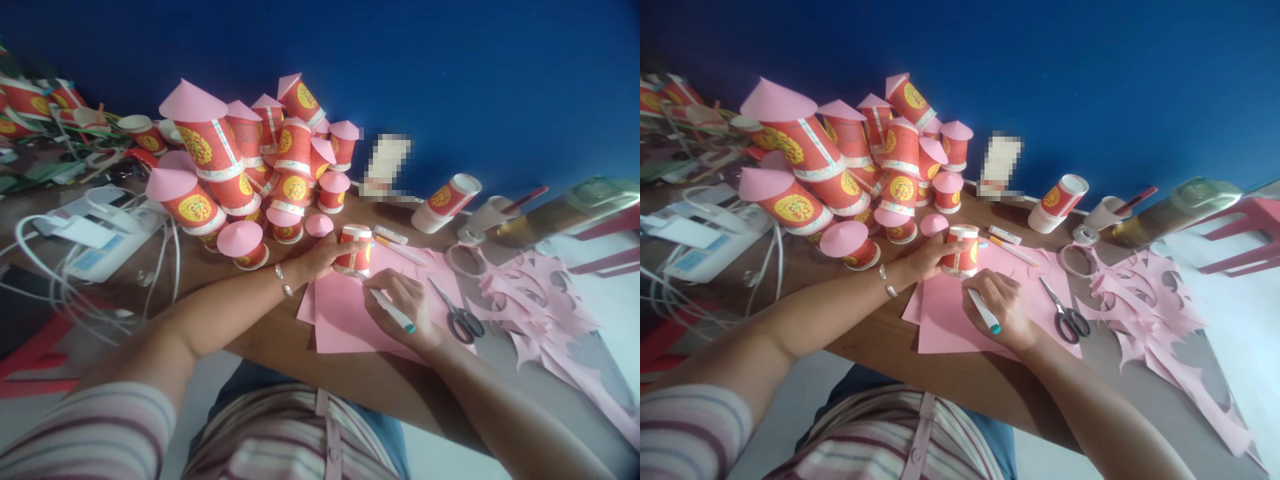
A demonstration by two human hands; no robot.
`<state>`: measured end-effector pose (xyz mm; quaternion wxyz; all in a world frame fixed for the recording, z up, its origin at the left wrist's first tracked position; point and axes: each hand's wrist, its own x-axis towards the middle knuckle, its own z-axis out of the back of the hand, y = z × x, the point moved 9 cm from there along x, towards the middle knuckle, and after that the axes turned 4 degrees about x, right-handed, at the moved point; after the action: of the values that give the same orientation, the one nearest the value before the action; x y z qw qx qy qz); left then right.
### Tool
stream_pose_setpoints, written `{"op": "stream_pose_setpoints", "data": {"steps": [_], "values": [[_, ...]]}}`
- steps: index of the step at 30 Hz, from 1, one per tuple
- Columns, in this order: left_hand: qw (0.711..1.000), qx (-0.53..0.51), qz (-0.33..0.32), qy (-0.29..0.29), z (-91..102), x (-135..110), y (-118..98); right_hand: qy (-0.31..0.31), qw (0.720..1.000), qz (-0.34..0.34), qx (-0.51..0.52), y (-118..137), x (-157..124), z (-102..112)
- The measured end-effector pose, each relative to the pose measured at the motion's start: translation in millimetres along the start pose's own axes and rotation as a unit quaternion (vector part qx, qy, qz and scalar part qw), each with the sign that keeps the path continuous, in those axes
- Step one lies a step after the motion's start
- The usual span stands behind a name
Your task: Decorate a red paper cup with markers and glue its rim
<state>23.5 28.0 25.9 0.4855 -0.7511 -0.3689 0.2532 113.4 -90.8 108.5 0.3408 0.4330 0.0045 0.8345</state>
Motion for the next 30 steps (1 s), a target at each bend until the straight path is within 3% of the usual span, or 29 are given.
{"op": "stream_pose_setpoints", "data": {"steps": [30], "values": [[1.000,0.003,0.002,-0.001,0.2,-0.9,-0.6,0.009,1.000,-0.007,0.003,-0.7,1.3,-1.1]]}}
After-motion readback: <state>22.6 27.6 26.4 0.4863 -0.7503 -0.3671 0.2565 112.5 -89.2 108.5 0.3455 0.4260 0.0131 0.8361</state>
